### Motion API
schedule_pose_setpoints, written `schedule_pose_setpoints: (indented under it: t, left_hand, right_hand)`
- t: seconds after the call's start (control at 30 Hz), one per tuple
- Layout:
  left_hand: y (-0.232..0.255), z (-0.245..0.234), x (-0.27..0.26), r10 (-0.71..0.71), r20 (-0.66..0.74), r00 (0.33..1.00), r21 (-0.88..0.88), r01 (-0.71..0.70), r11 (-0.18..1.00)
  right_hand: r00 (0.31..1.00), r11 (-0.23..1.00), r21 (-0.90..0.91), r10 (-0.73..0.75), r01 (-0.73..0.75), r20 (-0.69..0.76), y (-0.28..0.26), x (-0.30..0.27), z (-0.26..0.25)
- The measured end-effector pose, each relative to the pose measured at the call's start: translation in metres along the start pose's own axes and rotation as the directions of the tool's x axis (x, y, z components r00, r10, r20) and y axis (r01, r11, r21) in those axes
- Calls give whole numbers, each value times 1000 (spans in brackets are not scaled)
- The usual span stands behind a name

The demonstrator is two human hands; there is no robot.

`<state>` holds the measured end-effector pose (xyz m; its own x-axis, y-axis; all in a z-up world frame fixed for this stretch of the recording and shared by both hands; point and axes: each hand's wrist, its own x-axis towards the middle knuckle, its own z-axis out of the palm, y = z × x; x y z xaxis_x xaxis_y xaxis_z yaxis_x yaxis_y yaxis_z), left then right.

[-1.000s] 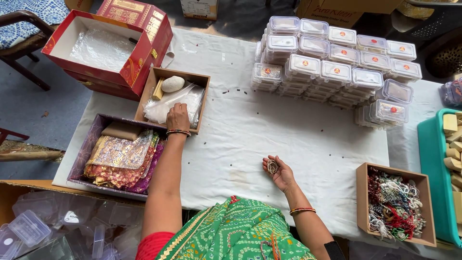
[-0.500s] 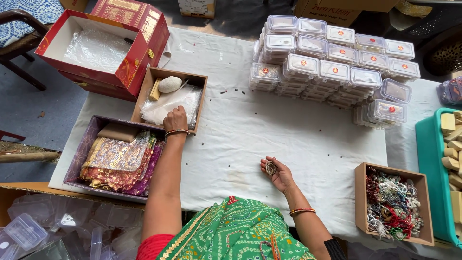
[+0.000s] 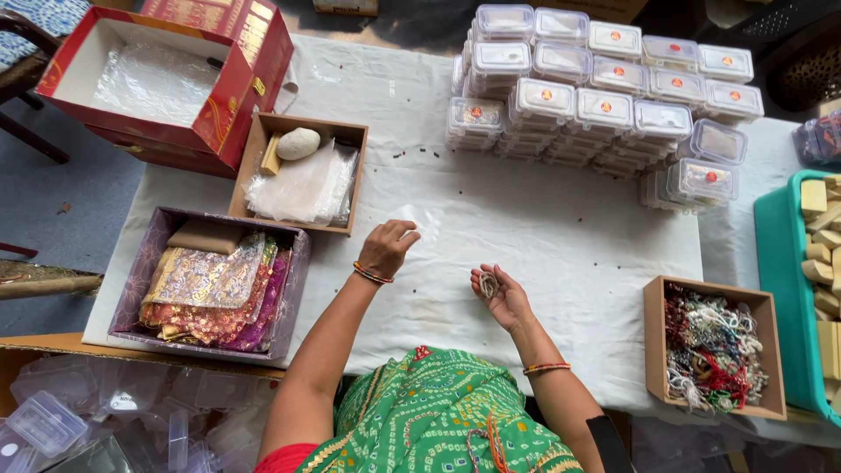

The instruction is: The person picks up beaded bracelets from a box, places them into small clear plastic bags, and wraps them in decorative paper. They then place the wrapped items into small plastic containers and stack them on the table.

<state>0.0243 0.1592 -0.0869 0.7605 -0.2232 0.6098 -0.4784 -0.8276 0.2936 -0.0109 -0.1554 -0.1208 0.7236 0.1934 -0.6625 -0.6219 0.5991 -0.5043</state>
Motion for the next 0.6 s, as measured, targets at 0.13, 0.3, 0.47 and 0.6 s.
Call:
schedule_pose_setpoints:
  t: [0.13, 0.3, 0.47, 0.6]
  left_hand:
    - [22, 35, -23, 90, 255, 963, -13, -90, 996]
    - [62, 16, -7, -124, 335, 934, -48, 148, 988]
    - [42, 59, -37, -77, 465, 882, 66, 52, 996]
    - [37, 51, -44, 21, 352, 936, 182, -90, 979]
  right_hand:
    - [999, 999, 26, -26, 25, 26, -6, 0, 10]
    - [1000, 1000, 7, 18, -18, -15, -1, -1, 16]
    - [999, 999, 21, 47, -47, 3, 1, -8, 32]
    - [996, 996, 46, 75, -77, 42, 5, -13, 43]
